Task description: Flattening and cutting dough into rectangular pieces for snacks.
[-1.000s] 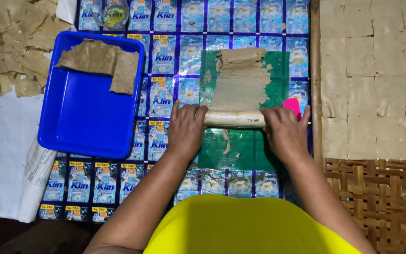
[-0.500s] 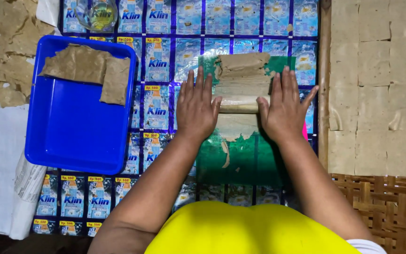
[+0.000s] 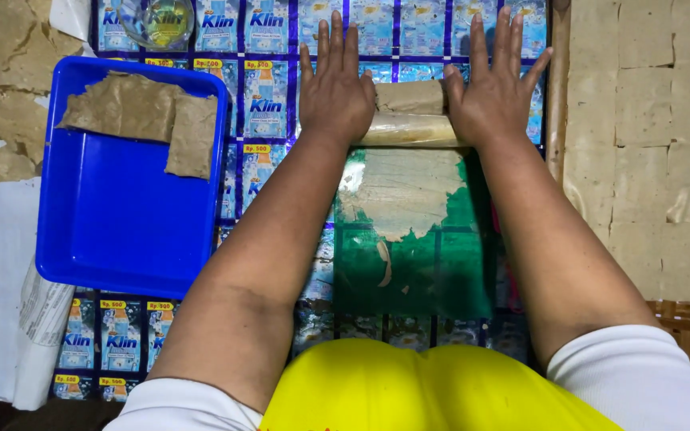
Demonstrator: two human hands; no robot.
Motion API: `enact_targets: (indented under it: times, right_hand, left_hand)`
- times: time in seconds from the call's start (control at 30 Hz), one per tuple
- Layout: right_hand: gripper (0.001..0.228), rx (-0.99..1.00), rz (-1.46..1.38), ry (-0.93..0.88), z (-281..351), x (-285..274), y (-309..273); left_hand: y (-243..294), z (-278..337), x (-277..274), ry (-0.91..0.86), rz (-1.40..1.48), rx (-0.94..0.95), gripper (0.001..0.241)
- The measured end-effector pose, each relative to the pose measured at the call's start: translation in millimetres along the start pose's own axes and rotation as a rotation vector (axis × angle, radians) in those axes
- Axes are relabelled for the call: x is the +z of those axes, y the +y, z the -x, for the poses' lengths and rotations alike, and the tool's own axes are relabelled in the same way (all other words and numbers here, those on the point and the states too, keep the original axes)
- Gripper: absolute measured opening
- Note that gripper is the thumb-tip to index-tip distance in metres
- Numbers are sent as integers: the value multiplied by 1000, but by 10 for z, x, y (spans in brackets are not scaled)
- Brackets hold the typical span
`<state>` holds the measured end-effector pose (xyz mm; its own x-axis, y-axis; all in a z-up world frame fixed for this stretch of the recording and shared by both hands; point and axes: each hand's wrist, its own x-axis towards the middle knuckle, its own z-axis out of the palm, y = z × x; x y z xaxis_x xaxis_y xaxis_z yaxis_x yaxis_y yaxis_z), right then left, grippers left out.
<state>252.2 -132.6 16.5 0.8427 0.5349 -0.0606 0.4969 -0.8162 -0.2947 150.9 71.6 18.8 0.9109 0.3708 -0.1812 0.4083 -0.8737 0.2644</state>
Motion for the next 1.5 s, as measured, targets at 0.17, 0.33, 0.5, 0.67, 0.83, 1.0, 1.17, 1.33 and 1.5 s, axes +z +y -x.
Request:
enact_targets:
  times: [0.17,0.33,0.5,0.67,0.83,1.0,1.17,1.33,1.5]
  right_hand:
    - [71,-12,10,-25,216,-59,-76]
    - [68,-36,37,-44,682,114,-25]
    - [72,-122,42,74,1223,239,3]
    - [74,-112,1,29,1354,279,66]
    - [65,165,-50,-101,847,-184,-136]
    - [69,202,-5,-100,530,133,30]
    - [68,126,9,-120,602,44,-87]
    - [67,99,-3,-115,792,122,-50]
    - [63,-1,15,-24,1056,190,-12]
  left_hand:
    - [65,312,-78,19,-27,-16,71]
    - [-12,774,222,136,-31,49,67]
    - [-70,1246,348,183,38,136,56]
    - [-81,1434,392,172,71,166,59]
    - [29,946,30,116,36,0,68]
    - [46,617,17,91,14,-90,72]
    - [38,639,62,-21,-27,-108,75]
    - [57,869,46,-81,-45,-81,76]
    - [24,1092,184,1,-37,-21,72]
